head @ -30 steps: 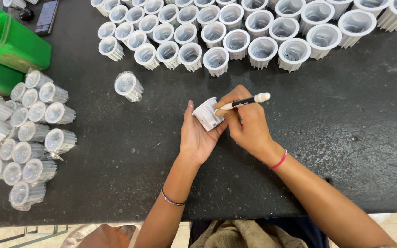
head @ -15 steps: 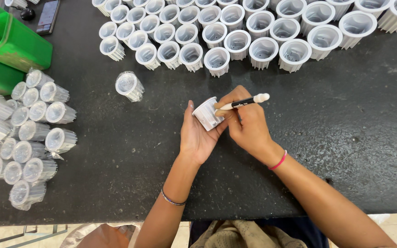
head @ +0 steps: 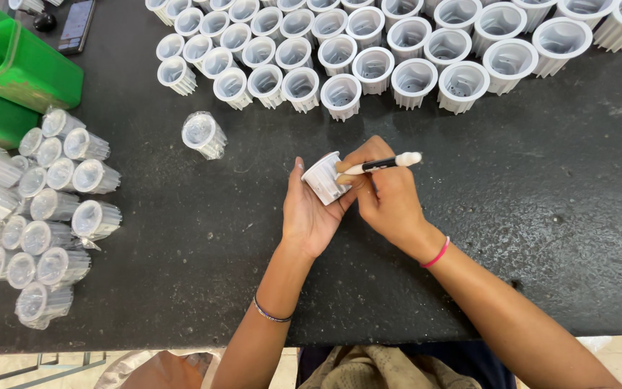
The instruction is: The person holds white plastic lamp components one at a time and marks them with a black marker, setting marked parts aside on the worktable. Near the end, the person wraps one marked component in clear plastic film and places it with the wrapped parts.
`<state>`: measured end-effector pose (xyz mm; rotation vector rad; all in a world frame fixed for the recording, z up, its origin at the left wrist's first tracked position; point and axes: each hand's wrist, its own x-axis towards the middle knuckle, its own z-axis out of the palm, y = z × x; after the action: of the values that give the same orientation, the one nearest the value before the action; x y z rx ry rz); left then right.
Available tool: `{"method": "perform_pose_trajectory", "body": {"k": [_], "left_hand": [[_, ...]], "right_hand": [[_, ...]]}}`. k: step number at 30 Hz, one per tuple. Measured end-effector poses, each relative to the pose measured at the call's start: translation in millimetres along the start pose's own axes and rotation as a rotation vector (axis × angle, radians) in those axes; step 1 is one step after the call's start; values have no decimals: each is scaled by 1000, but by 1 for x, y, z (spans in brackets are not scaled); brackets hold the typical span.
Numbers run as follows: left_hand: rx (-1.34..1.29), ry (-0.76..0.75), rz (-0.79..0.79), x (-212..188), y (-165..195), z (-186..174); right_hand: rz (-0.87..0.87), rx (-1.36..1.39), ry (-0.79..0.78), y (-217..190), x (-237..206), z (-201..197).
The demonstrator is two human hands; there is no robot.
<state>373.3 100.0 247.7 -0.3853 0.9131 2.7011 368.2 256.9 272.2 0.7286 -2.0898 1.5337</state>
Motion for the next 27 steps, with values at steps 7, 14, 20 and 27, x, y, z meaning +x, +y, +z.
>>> {"method": "perform_pose_trajectory", "body": {"k": [7, 14, 20, 27], "left_hand": [[-11, -14, 1, 3, -1, 1], [-1, -17, 7, 4, -1, -3], [-10, -32, 8, 4, -3, -2], [7, -2, 1, 3, -1, -2]], "right_hand": [[-8, 7, -10, 3, 1, -2], [107, 40, -69, 1, 0, 0], [72, 38, 2, 3, 1, -2], [-38, -18, -38, 4, 0, -2]]}}
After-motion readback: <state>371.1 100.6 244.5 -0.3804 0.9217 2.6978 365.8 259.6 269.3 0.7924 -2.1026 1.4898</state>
